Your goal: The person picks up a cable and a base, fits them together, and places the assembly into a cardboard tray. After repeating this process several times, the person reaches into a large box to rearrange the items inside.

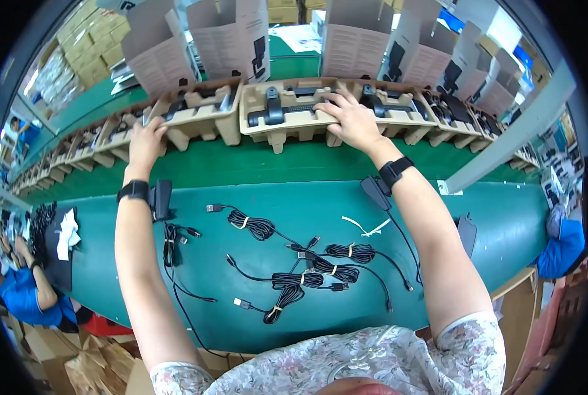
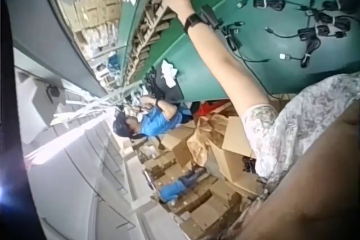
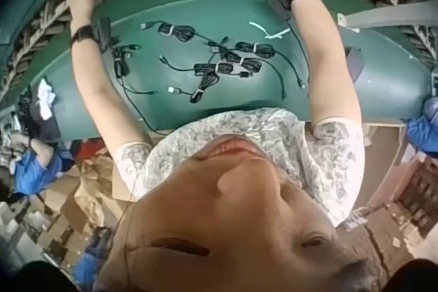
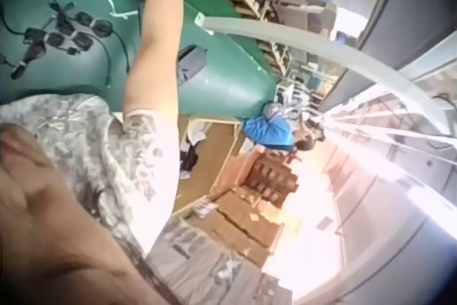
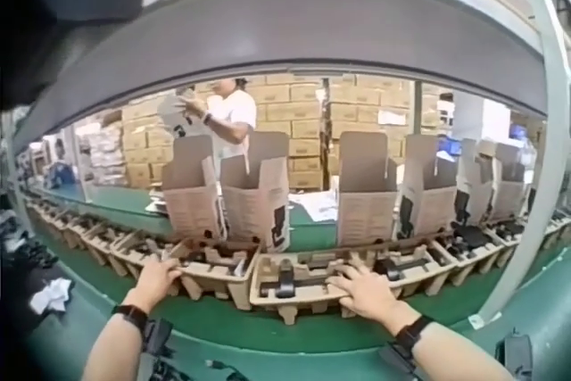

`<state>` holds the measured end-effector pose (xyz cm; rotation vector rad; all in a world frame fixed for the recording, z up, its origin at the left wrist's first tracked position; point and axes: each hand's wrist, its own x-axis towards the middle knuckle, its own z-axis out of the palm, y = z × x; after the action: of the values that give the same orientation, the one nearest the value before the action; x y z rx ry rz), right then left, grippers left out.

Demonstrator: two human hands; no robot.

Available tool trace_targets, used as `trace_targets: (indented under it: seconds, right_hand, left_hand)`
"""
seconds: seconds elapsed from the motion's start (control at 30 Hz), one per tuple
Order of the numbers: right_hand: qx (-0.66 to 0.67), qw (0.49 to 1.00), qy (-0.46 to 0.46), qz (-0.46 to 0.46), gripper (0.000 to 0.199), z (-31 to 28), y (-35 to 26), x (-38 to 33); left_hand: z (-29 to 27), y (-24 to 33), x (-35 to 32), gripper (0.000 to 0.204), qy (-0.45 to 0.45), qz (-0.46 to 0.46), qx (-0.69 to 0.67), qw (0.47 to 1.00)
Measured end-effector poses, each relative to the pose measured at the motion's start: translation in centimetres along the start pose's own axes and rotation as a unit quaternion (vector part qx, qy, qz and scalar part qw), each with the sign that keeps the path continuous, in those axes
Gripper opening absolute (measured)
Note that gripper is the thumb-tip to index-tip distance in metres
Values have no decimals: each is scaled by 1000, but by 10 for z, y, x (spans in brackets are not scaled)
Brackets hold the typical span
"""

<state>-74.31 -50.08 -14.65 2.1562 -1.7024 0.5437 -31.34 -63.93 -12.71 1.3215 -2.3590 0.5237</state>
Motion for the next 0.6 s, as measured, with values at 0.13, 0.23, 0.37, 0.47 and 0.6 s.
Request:
trace_targets:
  seconds: [0.13, 0.23, 0.37, 0.47, 0.6]
  right_hand:
    - [4, 1000, 1, 12, 43, -2, 4, -6]
    - [-17, 999, 0, 41, 42, -4, 9, -14]
    - [-13, 1000, 7, 19, 38, -17, 15, -34]
    - [32, 998, -3, -45, 36, -58, 21, -76]
    - [109, 965, -191, 143, 37, -160, 56, -192]
  left_hand:
    - [-12, -2, -12, 22, -58, -53, -68, 995]
    - [-9, 20, -11, 25, -35, -46, -12, 998]
    - [1, 1, -14, 34, -113, -70, -27, 991]
    - [-11, 4, -33, 46, -75, -45, 3, 996]
    - [-41, 68, -33, 55, -16, -29, -69, 997]
